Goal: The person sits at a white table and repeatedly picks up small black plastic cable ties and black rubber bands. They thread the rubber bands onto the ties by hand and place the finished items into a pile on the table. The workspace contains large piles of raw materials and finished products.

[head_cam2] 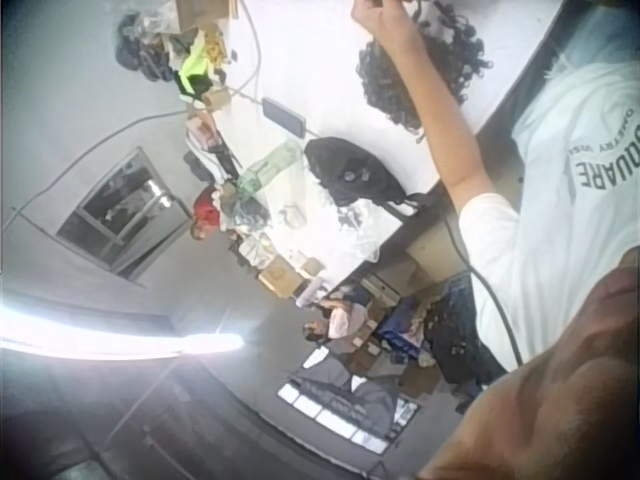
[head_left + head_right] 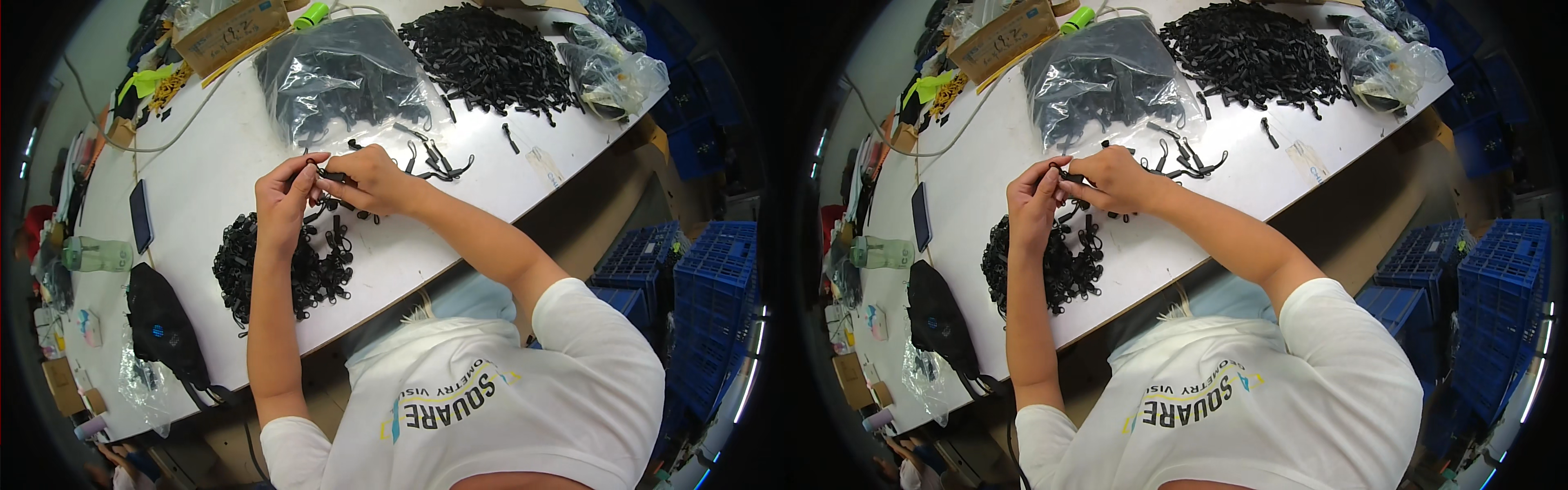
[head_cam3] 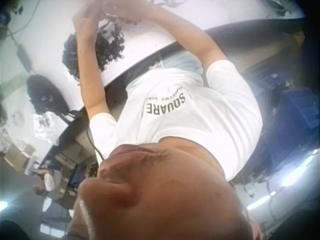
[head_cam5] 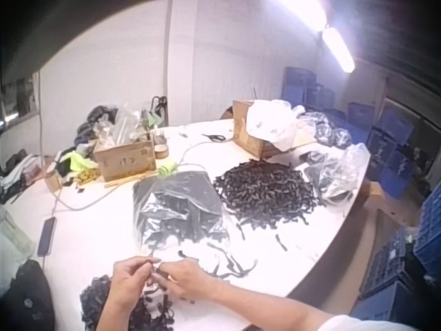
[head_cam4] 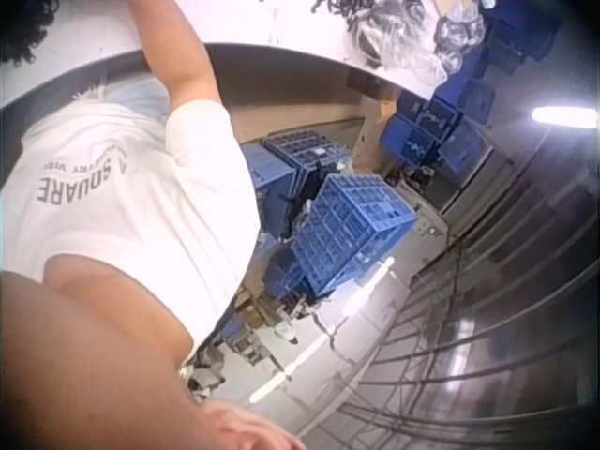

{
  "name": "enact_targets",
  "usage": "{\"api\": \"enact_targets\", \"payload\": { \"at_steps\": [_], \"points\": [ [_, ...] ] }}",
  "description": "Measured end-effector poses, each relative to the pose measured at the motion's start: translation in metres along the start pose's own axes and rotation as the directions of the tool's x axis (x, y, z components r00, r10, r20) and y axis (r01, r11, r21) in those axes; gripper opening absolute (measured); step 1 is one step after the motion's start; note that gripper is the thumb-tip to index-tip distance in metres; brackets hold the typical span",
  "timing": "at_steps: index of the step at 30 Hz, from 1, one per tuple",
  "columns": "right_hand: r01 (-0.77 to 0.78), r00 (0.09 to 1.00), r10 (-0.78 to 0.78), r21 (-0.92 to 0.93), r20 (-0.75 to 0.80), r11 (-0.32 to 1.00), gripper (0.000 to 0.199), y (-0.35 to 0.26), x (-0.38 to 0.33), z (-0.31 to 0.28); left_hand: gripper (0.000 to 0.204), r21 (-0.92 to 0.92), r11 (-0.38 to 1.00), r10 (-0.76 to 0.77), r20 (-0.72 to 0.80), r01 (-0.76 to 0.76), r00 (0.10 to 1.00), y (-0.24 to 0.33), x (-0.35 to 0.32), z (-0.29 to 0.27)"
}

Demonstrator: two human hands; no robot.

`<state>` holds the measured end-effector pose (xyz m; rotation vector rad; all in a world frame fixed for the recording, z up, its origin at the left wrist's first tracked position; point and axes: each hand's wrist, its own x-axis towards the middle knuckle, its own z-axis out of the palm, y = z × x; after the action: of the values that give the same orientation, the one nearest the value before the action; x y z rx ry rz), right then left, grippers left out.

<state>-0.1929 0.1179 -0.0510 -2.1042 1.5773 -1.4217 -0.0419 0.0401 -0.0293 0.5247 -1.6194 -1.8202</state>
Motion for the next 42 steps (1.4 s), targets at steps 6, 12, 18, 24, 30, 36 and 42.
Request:
{"api": "enact_targets", "payload": {
  "at_steps": [6,12,18,24,30,36,42],
  "points": [
    [0.034,0.999,-0.034,-0.004,0.020,0.999,0.020,-0.002,0.000,-0.005,0.019,0.099,0.990,0.098,-0.009,-0.097,0.995,-0.003,-0.002,-0.002],
    [0.087,0.996,-0.087,-0.088,-0.003,0.992,0.019,-0.006,0.001,-0.007,0.011,0.430,0.882,0.241,-0.065,-0.191,0.968,-0.009,-0.002,-0.004],
    [-0.031,0.997,0.045,-0.224,0.059,0.974,0.018,-0.008,-0.002,-0.005,0.015,0.726,0.551,0.428,0.177,-0.411,0.886,-0.003,-0.002,-0.003],
    [0.000,0.991,0.036,-0.278,0.128,0.961,0.020,-0.009,-0.001,-0.005,0.013,0.784,0.454,0.387,0.254,-0.423,0.886,0.002,-0.002,-0.008],
    [-0.032,0.958,0.129,-0.351,0.257,0.936,0.025,-0.005,-0.001,-0.004,0.016,0.791,0.448,0.404,0.238,-0.417,0.884,-0.001,-0.001,-0.010],
    [-0.092,0.951,0.190,-0.362,0.245,0.927,0.022,-0.006,0.000,-0.004,0.024,0.783,0.497,0.348,0.214,-0.373,0.913,0.003,-0.003,-0.004],
    [-0.142,0.937,0.250,-0.386,0.244,0.911,0.019,-0.013,0.003,-0.009,0.025,0.754,0.532,0.340,0.227,-0.386,0.913,0.004,-0.003,-0.004]
  ]
}}
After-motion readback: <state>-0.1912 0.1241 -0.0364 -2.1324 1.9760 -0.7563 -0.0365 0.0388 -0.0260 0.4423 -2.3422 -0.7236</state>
